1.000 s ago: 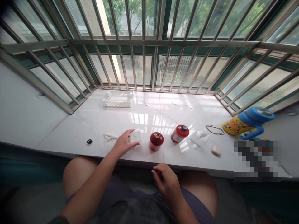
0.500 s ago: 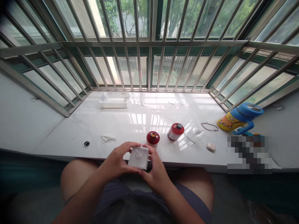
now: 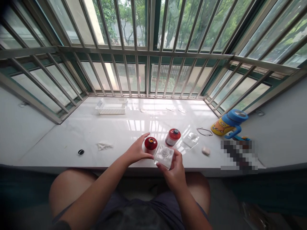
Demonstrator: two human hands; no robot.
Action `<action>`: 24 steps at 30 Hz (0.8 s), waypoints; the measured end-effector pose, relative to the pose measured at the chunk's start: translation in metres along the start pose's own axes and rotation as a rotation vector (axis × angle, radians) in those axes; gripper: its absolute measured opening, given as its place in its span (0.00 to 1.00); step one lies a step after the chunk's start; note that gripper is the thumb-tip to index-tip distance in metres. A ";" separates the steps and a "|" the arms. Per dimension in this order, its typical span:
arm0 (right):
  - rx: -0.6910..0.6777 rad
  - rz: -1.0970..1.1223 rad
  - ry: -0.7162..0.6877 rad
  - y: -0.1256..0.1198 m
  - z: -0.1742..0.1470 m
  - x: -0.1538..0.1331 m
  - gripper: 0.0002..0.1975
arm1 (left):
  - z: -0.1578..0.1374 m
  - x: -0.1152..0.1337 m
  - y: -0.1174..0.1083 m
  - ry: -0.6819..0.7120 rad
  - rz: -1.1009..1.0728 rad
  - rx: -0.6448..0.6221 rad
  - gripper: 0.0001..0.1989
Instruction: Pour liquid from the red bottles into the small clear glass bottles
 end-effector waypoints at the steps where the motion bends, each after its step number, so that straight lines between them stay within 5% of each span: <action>1: 0.023 -0.005 -0.019 -0.005 0.003 0.003 0.38 | 0.005 -0.004 0.007 0.000 -0.023 -0.002 0.58; 8: 0.076 -0.077 -0.051 -0.018 0.022 0.022 0.38 | -0.009 -0.011 0.017 -0.065 -0.038 0.072 0.37; 14: 0.075 -0.197 -0.113 -0.010 0.027 0.021 0.37 | -0.043 -0.004 -0.003 0.006 0.198 0.100 0.38; 24: 0.036 -0.465 -0.373 0.013 0.029 0.019 0.32 | -0.053 -0.012 0.000 0.019 0.261 0.137 0.41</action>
Point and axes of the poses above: each hand's wrist, its own z-axis towards the middle knuckle, its own y-axis out of the palm, x = y × z, the point moved 6 cm from there along z, towards the middle knuckle, and after that the axes turned 4 degrees about -x, right-handed, at the moved point
